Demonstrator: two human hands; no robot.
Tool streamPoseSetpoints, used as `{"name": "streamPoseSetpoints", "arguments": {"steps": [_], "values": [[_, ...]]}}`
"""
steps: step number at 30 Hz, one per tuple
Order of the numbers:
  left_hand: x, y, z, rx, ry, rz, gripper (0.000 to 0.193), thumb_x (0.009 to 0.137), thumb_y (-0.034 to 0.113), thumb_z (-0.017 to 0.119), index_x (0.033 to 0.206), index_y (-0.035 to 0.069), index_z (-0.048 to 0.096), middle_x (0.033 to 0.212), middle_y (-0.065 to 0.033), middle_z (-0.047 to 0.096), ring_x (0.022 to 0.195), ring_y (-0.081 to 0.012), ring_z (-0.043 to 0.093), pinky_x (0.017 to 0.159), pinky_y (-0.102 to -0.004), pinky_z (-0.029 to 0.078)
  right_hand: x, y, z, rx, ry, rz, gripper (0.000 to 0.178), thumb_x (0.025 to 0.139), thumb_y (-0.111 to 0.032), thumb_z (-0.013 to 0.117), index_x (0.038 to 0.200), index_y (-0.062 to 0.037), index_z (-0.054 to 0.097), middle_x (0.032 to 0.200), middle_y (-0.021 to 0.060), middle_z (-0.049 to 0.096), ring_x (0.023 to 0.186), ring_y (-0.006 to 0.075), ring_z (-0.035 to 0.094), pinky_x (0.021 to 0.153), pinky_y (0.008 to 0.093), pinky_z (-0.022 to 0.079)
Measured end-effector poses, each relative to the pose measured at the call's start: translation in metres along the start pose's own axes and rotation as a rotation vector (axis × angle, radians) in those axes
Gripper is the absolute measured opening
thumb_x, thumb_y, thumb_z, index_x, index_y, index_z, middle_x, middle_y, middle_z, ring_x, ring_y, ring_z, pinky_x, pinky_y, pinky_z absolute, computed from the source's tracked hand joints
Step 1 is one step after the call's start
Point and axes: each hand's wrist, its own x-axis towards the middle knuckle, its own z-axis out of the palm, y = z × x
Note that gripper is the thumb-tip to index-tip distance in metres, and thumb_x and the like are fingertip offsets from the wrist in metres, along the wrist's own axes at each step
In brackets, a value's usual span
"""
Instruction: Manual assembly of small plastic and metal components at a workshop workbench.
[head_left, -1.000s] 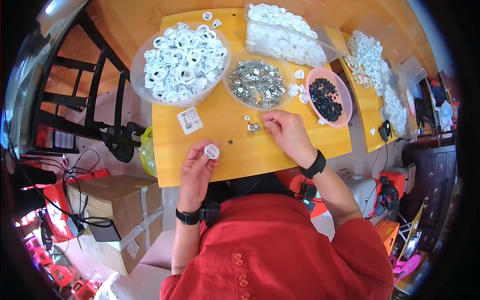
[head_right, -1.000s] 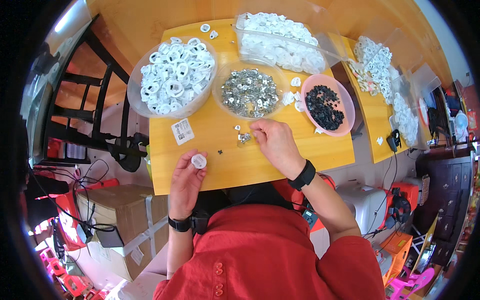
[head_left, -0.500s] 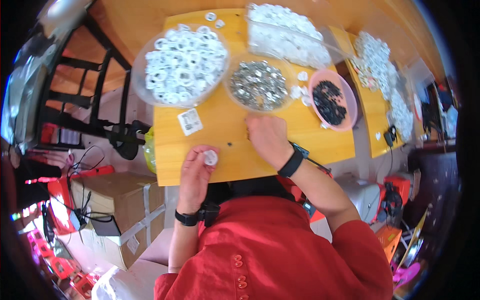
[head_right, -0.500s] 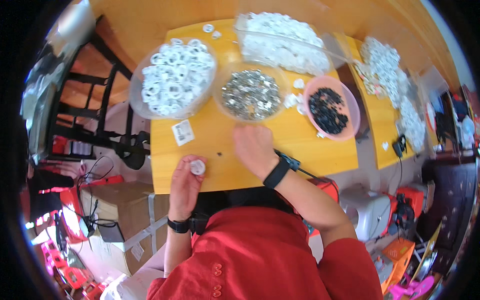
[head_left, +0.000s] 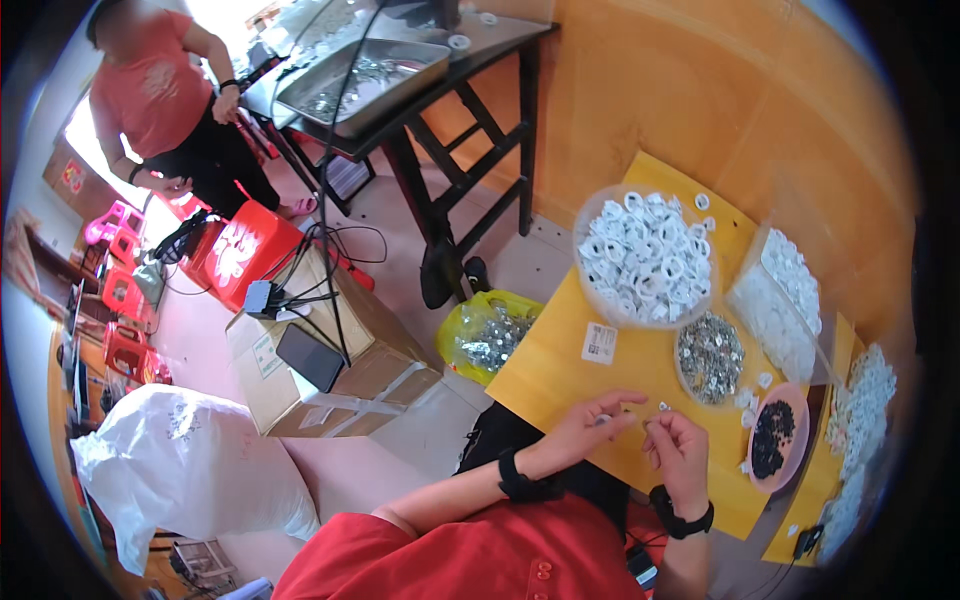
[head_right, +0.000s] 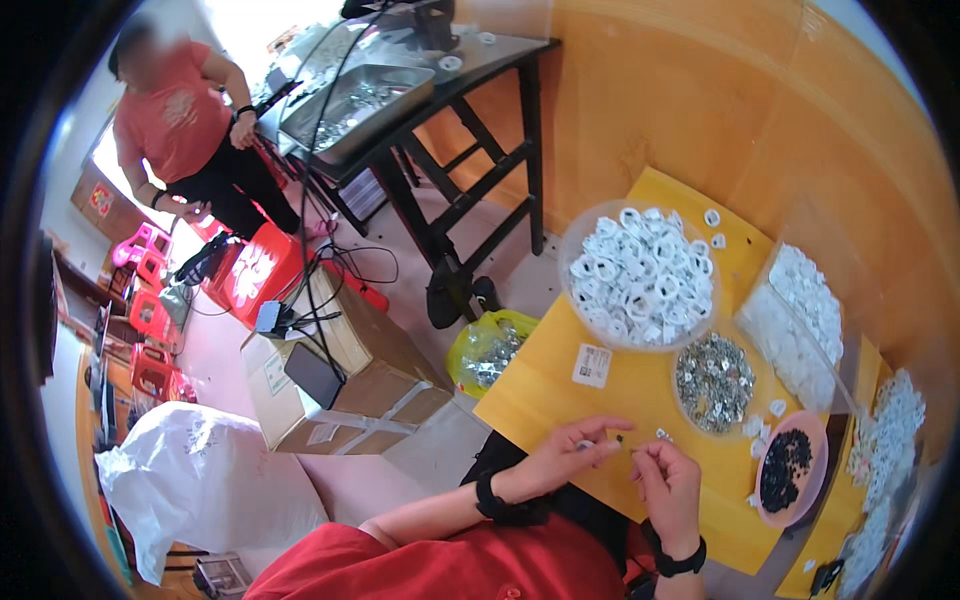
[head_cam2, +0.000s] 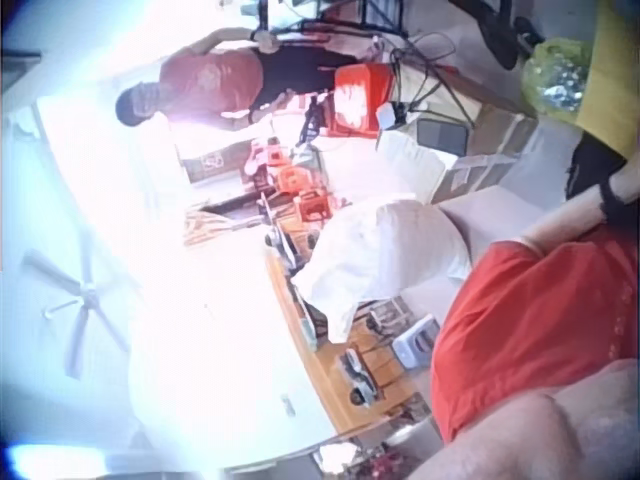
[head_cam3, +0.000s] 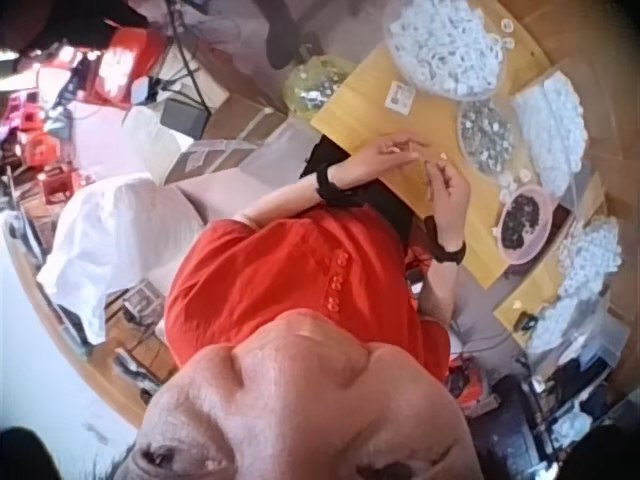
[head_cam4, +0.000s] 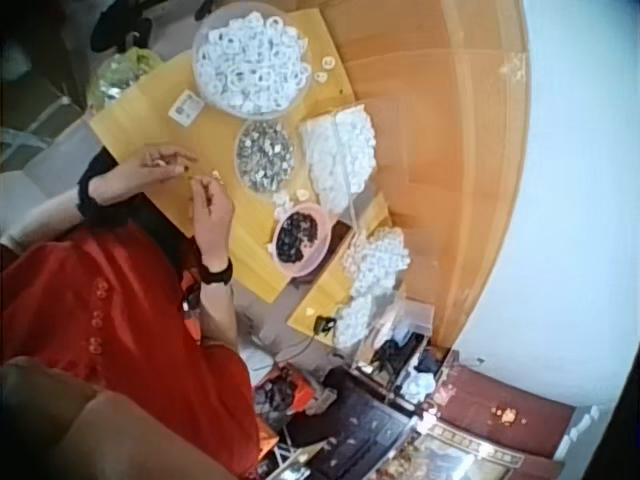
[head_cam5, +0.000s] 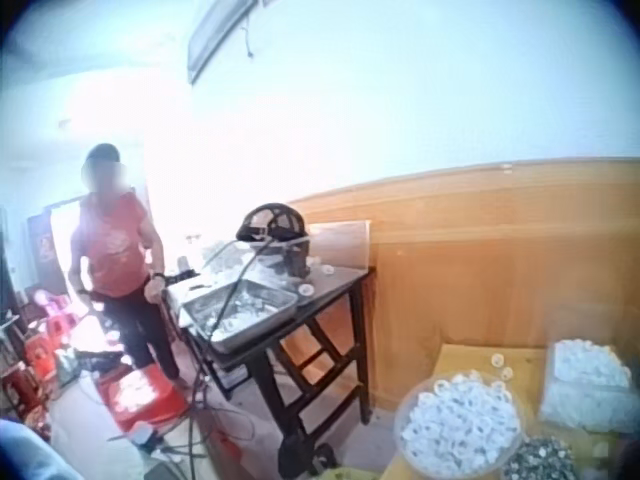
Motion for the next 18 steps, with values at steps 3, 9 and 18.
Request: {"name": "streamPoseSetpoints", "arguments": {"steps": [3,9,18], "values": [[0.003,-0.012,0.007,0.058,-0.034,0.121,0.028,0.093,0.018,0.058,0.118,0.005,0.061,0.082,0.0026,0.06,0.079,-0.004,0.052,0.074,-0.0204,0.042,-0.003,-0.003,0.004,0.271,-0.136,0.156,0.011,0.092,-0.008,0.056,0.085,-0.0006,0.059,0.067,0.0023,0.057,0.05,0.0052,0.047,0.046,0.0181,0.035],[-0.003,-0.024,0.01,0.097,-0.087,0.077,0.023,0.093,0.02,0.059,0.108,0.003,0.063,0.087,0.0022,0.061,0.084,-0.0046,0.053,0.078,-0.0217,0.042,-0.02,0.022,0.0,0.576,-0.119,0.301,0.014,0.094,-0.016,0.056,0.091,-0.0029,0.059,0.064,0.0037,0.056,0.047,0.0092,0.047,0.044,0.0211,0.036],[-0.012,-0.017,0.003,-0.138,-0.191,-0.028,0.023,0.093,0.024,0.06,0.109,0.007,0.06,0.094,0.0032,0.058,0.09,-0.0046,0.051,0.081,-0.0211,0.04,-0.024,0.011,0.006,0.756,-0.2,0.359,0.015,0.094,-0.019,0.056,0.091,-0.0041,0.058,0.065,0.0046,0.056,0.046,0.0104,0.043,0.045,0.0228,0.036]]}}
